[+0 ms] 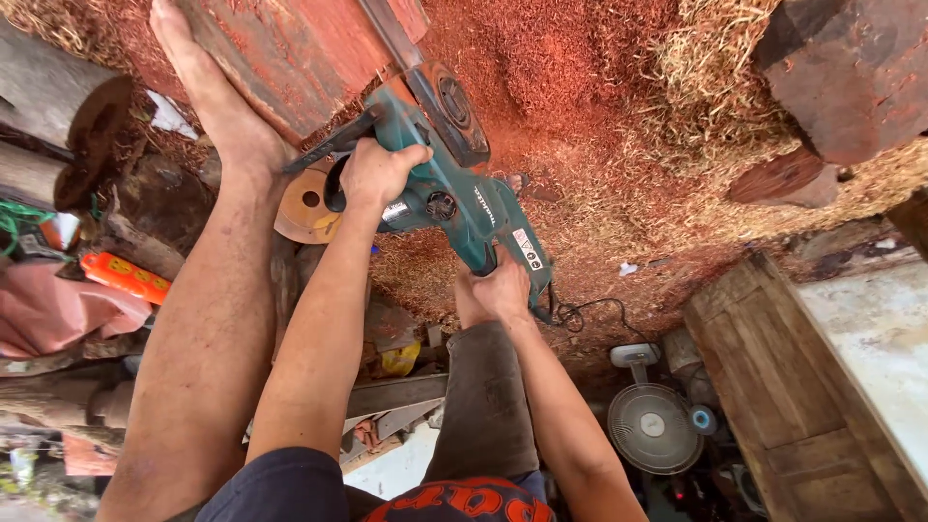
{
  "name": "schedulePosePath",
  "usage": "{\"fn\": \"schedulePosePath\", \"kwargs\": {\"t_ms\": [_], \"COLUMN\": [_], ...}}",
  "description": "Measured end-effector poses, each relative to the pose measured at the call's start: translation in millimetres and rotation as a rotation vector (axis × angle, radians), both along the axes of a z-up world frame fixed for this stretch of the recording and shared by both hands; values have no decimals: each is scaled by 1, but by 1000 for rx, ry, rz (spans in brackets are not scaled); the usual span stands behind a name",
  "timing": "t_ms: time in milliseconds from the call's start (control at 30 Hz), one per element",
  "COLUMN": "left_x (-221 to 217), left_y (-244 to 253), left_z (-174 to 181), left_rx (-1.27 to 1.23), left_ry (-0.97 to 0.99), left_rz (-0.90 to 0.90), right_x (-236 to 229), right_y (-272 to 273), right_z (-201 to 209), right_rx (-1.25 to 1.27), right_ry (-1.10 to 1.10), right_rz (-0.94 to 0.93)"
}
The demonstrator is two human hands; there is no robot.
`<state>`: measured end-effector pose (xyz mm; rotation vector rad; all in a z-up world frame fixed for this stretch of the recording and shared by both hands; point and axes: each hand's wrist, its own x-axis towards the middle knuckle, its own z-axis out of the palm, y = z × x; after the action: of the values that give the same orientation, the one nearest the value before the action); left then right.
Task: Cutting a large block of wood using a handheld electric chainsaw in a workshop.
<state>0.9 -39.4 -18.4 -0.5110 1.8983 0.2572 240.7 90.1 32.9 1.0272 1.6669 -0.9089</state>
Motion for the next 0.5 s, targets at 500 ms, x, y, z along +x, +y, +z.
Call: {"fn": "schedulePosePath", "kwargs": {"t_ms": [500], "left_x": [24], "left_y": [1], "left_z": [-24], "left_rx": [-44], "left_ry": [105], "left_rz": [-22], "right_x": [18], "right_y": [8], "right_z": [-52], "right_rx": [-49], "right_ry": [97], "right_rz": [-32]}}
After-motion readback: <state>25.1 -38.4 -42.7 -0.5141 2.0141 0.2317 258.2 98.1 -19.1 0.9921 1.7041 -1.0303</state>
